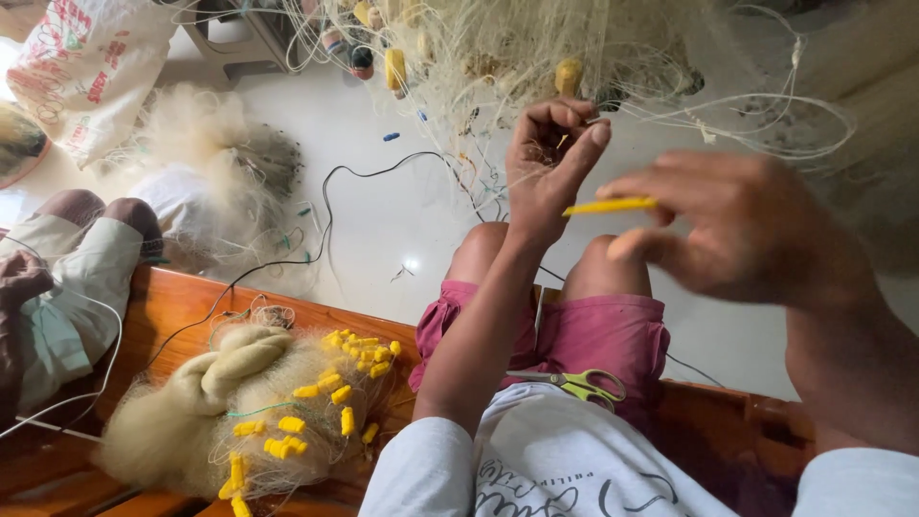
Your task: Repairing a large fishing net by weaving a shuttle through the mesh and tying knots.
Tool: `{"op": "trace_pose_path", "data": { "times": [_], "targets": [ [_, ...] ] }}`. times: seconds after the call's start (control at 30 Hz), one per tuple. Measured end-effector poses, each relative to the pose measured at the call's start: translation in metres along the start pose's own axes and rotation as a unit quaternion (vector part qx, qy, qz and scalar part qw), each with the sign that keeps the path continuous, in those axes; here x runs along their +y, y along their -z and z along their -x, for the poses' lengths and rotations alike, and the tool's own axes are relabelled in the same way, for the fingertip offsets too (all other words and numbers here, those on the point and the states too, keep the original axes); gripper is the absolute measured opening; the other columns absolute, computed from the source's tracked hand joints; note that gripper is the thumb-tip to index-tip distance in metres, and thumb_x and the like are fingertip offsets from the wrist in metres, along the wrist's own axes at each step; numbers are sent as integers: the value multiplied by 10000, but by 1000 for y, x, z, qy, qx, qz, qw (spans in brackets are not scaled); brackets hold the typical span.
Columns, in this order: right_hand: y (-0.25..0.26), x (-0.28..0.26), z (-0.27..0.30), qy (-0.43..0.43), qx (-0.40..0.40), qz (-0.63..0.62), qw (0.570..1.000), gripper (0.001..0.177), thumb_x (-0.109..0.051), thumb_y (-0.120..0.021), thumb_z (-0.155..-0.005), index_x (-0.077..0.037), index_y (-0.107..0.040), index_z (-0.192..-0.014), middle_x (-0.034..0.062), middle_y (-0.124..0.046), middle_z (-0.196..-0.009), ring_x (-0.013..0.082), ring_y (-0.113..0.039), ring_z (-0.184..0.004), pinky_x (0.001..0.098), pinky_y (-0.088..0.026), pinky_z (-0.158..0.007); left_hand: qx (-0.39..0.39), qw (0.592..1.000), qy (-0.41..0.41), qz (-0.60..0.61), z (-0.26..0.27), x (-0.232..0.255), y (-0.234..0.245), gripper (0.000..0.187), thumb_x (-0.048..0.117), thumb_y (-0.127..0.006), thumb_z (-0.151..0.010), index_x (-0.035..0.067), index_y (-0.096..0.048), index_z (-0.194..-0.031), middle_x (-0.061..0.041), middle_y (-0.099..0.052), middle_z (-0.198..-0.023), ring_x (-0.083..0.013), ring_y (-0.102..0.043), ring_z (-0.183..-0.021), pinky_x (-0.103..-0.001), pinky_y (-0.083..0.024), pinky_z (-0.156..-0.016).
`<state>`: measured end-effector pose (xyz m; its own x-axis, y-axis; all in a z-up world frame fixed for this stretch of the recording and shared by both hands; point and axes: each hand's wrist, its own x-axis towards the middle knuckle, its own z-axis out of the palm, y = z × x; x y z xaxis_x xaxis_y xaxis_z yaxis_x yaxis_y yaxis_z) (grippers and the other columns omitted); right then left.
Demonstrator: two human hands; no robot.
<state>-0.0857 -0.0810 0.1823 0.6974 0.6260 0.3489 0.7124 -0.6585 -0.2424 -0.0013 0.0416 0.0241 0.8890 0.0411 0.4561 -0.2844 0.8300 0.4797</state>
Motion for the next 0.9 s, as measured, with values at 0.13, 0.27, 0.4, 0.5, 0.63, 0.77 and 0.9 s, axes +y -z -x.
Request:
{"op": "trace_pose_path", "data": {
  "times": [0.13, 0.27, 0.4, 0.5, 0.63, 0.77, 0.9],
  "targets": [
    [-10, 15, 9, -38, 5, 76, 996, 282, -272, -575, -1011, -81, -782, -1004, 92, -709, -940, 187, -567, -514, 345, -459, -446, 50, 999, -11, -5, 2, 3, -2, 152, 91, -668, -981, 10, -570, -1065, -101, -639, -1079, -198, -651, -991, -343, -531, -971],
    [-7, 49, 10, -11, 76, 210, 975, 218, -157, -789, -1063, -47, -841, -1244, 96, -688, -1047, 177, -543, -623, 320, -470, -560, 87, 995, 14, 55, -4, 8, -6, 148, 133, -655, -992, 8, -576, -993, -111, -661, -965, -175, -675, -860, -294, -535, -845],
    [-10, 73, 5, 18, 144, 221, 964, 112, -61, -945, -1044, -31, -863, -1116, 63, -711, -989, 198, -576, -722, 327, -462, -648, 121, 984, 50, 117, -12, 9, -9, 99, 82, -614, -968, 34, -530, -947, -93, -635, -885, -108, -564, -710, -270, -548, -767],
    [-14, 82, -2, 33, 161, 227, 960, 112, -45, -964, -1023, -36, -868, -1079, 58, -710, -955, 203, -582, -745, 330, -476, -683, 126, 982, 62, 124, -13, 9, -11, 100, 88, -613, -969, 24, -539, -945, -99, -634, -863, -112, -578, -685, -281, -568, -751],
    [-16, 82, -14, 24, 159, 107, 981, 115, 81, -906, -998, 68, -845, -1095, 146, -705, -923, 194, -510, -646, 316, -390, -559, 120, 974, 96, 164, -16, 13, -14, 85, 101, -591, -968, 23, -587, -935, -102, -658, -808, -147, -608, -654, -289, -557, -700],
    [-35, 101, -23, 67, 188, 0, 980, 128, 60, -782, -1106, 164, -746, -1171, 164, -574, -873, 192, -414, -623, 334, -340, -559, 78, 954, 154, 244, -19, 9, -12, 209, 175, -560, -1000, 27, -554, -853, -110, -634, -800, -153, -597, -641, -284, -567, -712],
    [-46, 88, -33, 98, 195, -78, 973, 219, 131, -669, -990, 99, -698, -1205, 177, -431, -1165, 220, -449, -880, 298, -393, -724, 26, 971, 120, 204, -17, -7, -8, 133, 102, -540, -1024, -14, -592, -1060, -112, -653, -907, -135, -580, -742, -269, -519, -755]
  ]
}}
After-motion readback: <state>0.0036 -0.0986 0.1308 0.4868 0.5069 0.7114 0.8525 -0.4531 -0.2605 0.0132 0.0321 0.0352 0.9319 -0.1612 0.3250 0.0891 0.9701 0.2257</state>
